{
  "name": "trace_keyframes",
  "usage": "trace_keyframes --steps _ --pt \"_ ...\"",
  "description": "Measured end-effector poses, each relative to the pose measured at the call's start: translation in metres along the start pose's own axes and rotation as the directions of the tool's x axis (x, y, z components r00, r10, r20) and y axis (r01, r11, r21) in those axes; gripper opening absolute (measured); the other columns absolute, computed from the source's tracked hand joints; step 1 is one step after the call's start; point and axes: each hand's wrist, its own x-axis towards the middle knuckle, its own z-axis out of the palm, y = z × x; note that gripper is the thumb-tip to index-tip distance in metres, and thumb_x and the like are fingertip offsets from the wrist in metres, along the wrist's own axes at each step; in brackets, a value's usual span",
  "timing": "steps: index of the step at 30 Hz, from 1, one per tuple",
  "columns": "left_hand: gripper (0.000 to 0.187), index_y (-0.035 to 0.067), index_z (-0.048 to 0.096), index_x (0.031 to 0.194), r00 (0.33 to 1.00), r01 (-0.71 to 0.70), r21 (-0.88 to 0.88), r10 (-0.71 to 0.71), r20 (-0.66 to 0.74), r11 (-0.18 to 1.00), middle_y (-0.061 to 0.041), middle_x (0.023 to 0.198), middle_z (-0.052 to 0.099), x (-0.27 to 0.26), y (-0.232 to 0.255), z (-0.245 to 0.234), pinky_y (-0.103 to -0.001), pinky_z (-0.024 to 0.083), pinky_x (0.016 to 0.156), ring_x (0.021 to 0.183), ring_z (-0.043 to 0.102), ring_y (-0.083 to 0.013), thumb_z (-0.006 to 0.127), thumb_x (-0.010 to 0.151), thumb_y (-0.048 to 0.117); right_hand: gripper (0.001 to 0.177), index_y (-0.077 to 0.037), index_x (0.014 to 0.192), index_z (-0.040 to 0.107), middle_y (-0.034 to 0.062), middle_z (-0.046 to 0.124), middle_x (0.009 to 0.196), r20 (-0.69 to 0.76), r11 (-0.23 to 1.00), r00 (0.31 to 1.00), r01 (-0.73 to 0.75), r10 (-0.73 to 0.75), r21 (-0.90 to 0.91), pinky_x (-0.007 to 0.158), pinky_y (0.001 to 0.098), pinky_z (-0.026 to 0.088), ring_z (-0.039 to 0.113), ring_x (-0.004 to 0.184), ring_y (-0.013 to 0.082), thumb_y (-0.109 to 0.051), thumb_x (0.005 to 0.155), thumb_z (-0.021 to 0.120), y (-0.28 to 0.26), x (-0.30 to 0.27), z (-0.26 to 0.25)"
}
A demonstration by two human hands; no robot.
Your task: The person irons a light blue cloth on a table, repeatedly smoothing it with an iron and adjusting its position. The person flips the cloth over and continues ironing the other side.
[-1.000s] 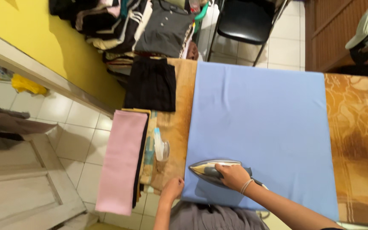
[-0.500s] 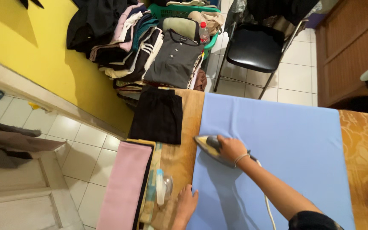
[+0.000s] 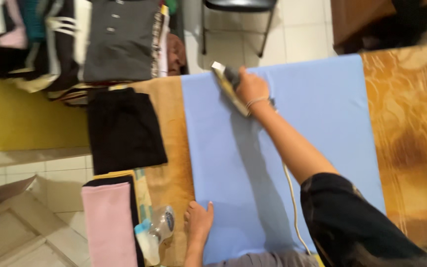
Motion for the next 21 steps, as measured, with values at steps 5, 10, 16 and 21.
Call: trace_keyframes --steps 5,10,16,21 --pt "0.061 0.001 0.053 0.117 0.997 -0.052 0.064 0.056 -0.055 0.997 -0.023 0.126 0.062 0.001 0.0 0.003 -0.053 0.047 0.102 0.124 0.056 -0.0421 0.062 0.091 0.055 0.028 -0.008 0.118 0.065 0.0228 0.071 0.086 -0.12 0.957 0.957 -0.274 0.263 -0.093 0.068 0.056 0.053 0.069 0.078 0.0434 -0.019 0.092 0.06 0.143 0.004 -0.037" --pt "0.058 -0.001 0.054 0.112 0.988 -0.085 0.1 0.098 -0.123 0.991 -0.026 0.119 0.064 0.008 -0.003 0.016 -0.054 0.047 0.099 0.117 0.058 -0.0449 0.064 0.09 0.053 0.025 -0.001 0.11 0.069 0.0297 0.07 0.097 -0.255 0.911 0.894 -0.401 0.368 -0.094 0.078 0.0568 0.052 0.067 0.089 0.0503 -0.015 0.09 0.064 0.283 -0.049 -0.106" --pt "0.058 -0.002 0.054 0.11 0.978 -0.103 0.135 0.125 -0.168 0.985 -0.027 0.116 0.064 0.011 -0.006 0.024 -0.054 0.048 0.097 0.114 0.059 -0.0452 0.064 0.091 0.052 0.023 0.001 0.103 0.07 0.0308 0.07 0.096 -0.312 0.856 0.817 -0.516 0.485 -0.021 0.082 0.0561 0.052 0.067 0.092 0.05 -0.01 0.082 0.067 0.359 -0.093 -0.136" --pt "0.058 -0.003 0.055 0.11 0.972 -0.131 0.122 0.152 -0.181 0.984 -0.028 0.115 0.064 0.004 -0.003 0.02 -0.053 0.048 0.098 0.114 0.06 -0.0453 0.064 0.091 0.051 0.027 -0.001 0.102 0.073 0.0289 0.07 0.097 -0.18 0.89 0.871 -0.444 0.456 0.109 0.08 0.0535 0.053 0.067 0.092 0.0486 -0.02 0.083 0.068 0.311 -0.085 -0.122"
